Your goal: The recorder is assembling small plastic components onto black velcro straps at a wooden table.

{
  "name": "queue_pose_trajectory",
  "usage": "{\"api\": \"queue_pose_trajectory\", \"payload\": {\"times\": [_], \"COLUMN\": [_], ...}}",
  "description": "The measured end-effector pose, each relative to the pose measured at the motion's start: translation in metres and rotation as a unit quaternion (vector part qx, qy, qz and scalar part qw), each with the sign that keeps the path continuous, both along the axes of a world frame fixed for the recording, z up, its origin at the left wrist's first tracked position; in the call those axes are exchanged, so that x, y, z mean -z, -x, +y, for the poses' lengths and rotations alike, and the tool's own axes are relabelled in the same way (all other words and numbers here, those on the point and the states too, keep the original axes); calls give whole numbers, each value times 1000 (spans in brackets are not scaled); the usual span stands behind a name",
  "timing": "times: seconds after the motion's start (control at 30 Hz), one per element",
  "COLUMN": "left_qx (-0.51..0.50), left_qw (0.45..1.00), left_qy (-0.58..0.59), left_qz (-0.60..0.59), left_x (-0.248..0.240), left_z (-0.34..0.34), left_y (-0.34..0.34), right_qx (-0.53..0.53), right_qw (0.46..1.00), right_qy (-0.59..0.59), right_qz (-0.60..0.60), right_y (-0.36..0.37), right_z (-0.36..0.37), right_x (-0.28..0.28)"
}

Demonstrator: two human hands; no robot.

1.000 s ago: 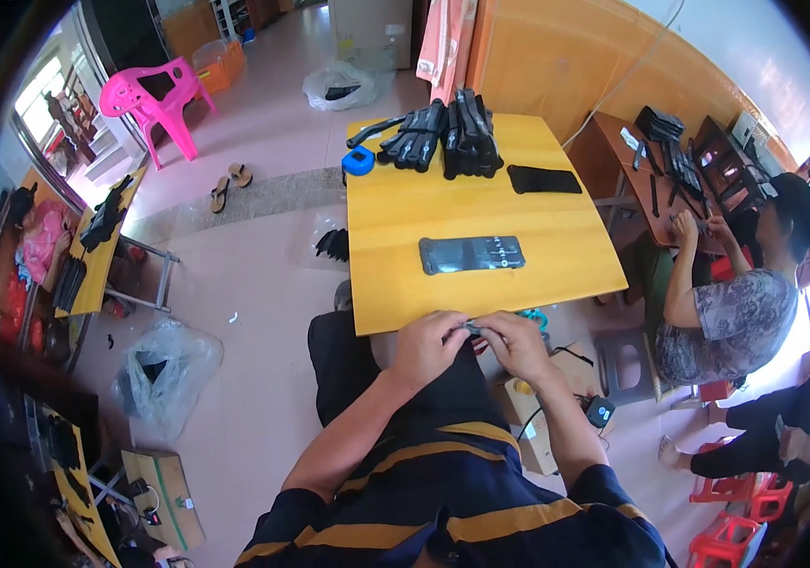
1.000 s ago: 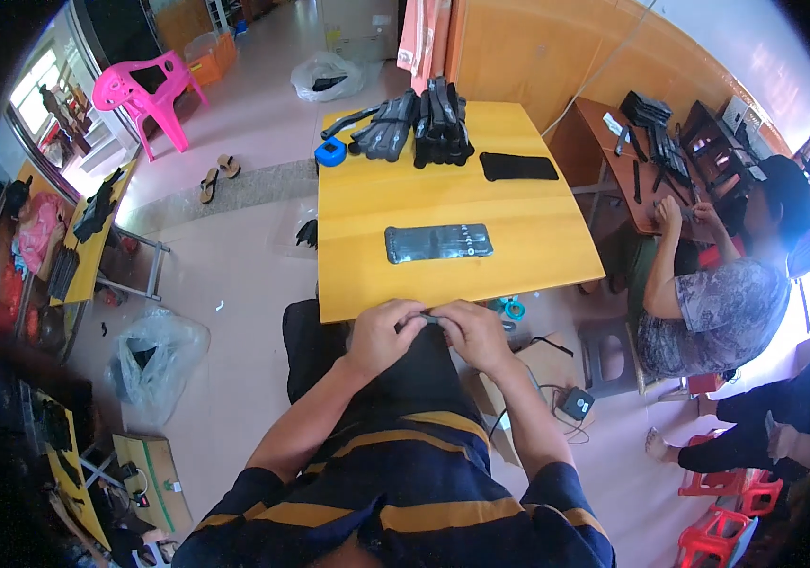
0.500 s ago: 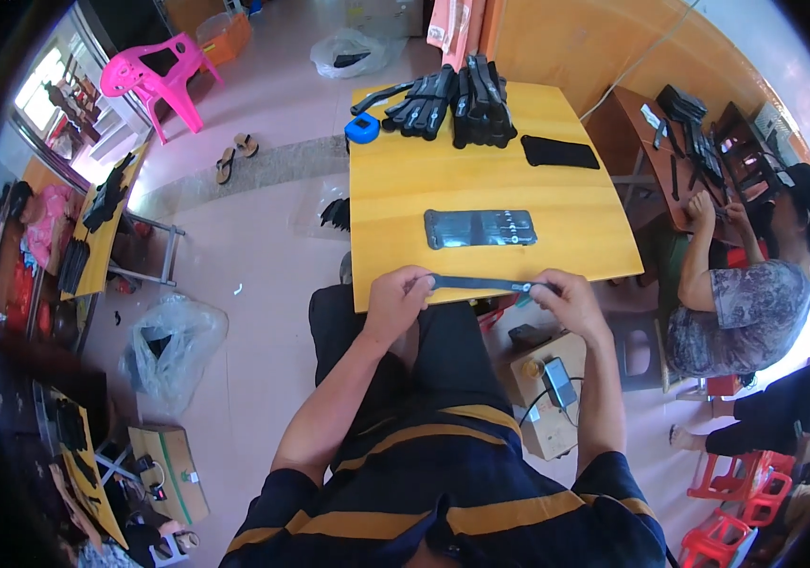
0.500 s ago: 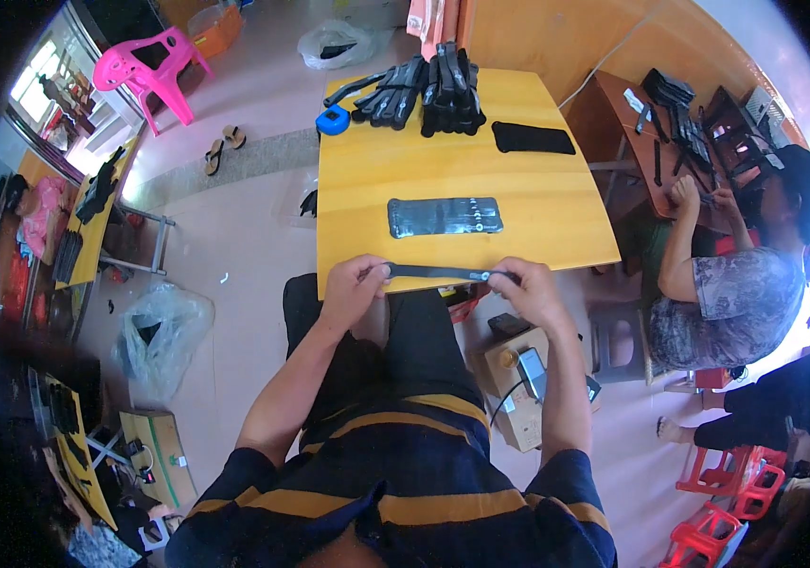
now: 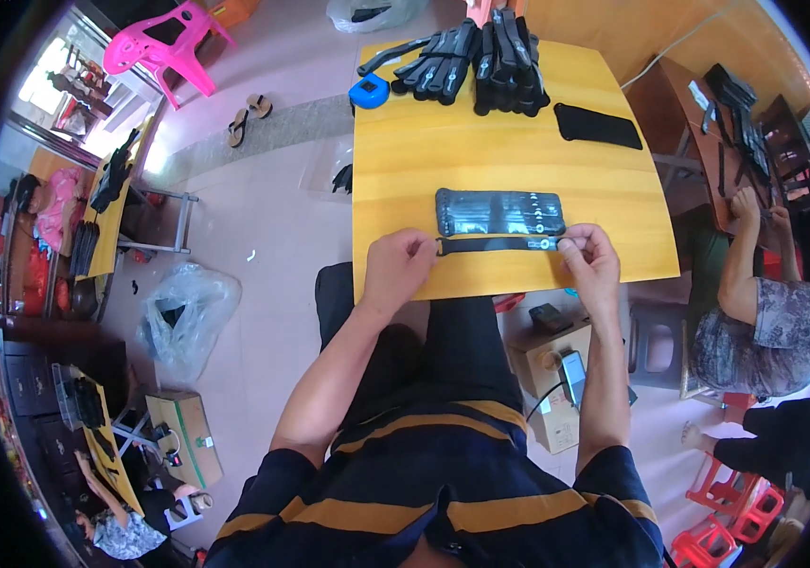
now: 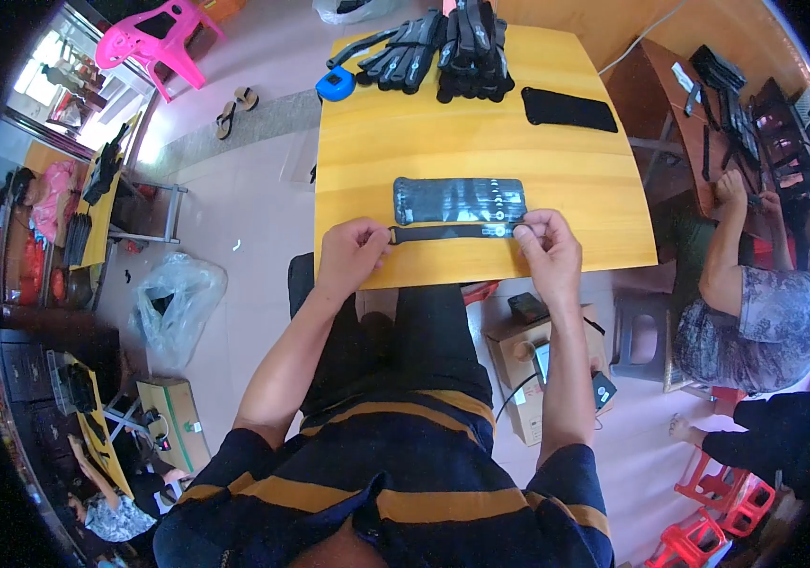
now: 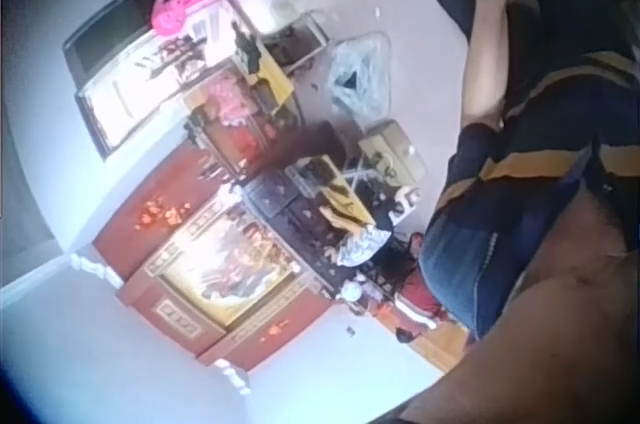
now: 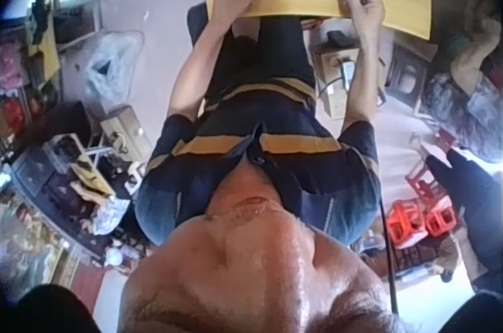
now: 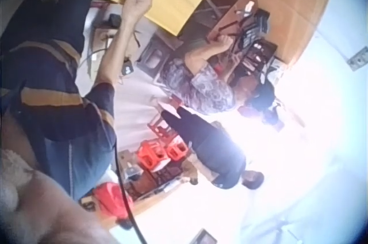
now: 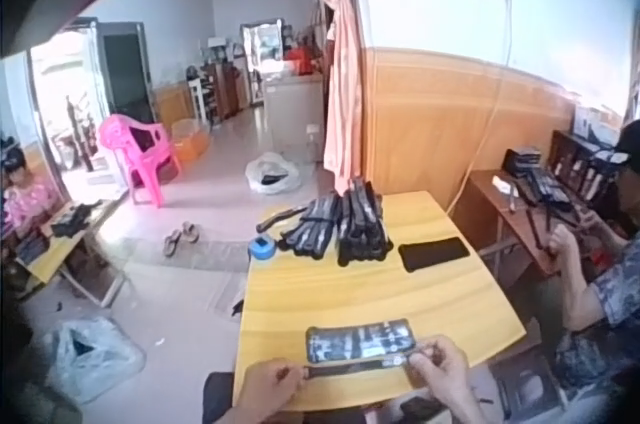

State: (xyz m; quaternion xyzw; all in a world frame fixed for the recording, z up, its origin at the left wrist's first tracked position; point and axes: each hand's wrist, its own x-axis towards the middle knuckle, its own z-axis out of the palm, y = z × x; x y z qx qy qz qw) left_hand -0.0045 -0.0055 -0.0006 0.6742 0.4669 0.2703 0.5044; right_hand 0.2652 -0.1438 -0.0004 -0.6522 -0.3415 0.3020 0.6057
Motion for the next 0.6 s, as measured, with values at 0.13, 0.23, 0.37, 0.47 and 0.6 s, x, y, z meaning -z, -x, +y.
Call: {"api": "queue_pose_trajectory", "payload": {"times": [0.13, 0.23, 0.37, 0.47, 0.6], "left_qx": [19, 17, 36, 55, 54], "left_qw": [997, 995, 989, 984, 988], "left_qy": [-62, -79, -115, -123, -111], "left_qz": [34, 53, 84, 112, 95], "left_x": [8, 8, 11, 3, -3], "left_z": [8, 12, 18, 19, 18], "left_y": [-7, -11, -11, -14, -18], "right_qx": [23, 24, 26, 33, 29], "right_qw": [1000, 1000, 999, 999, 999], "right_qy": [-7, -5, 8, 12, 24], "right_qz": [-14, -9, 22, -1, 3], "right_y": [-7, -11, -12, -15, -18], "right_z": [7, 10, 14, 13, 14], "right_x": [5, 12, 13, 18, 20]}}
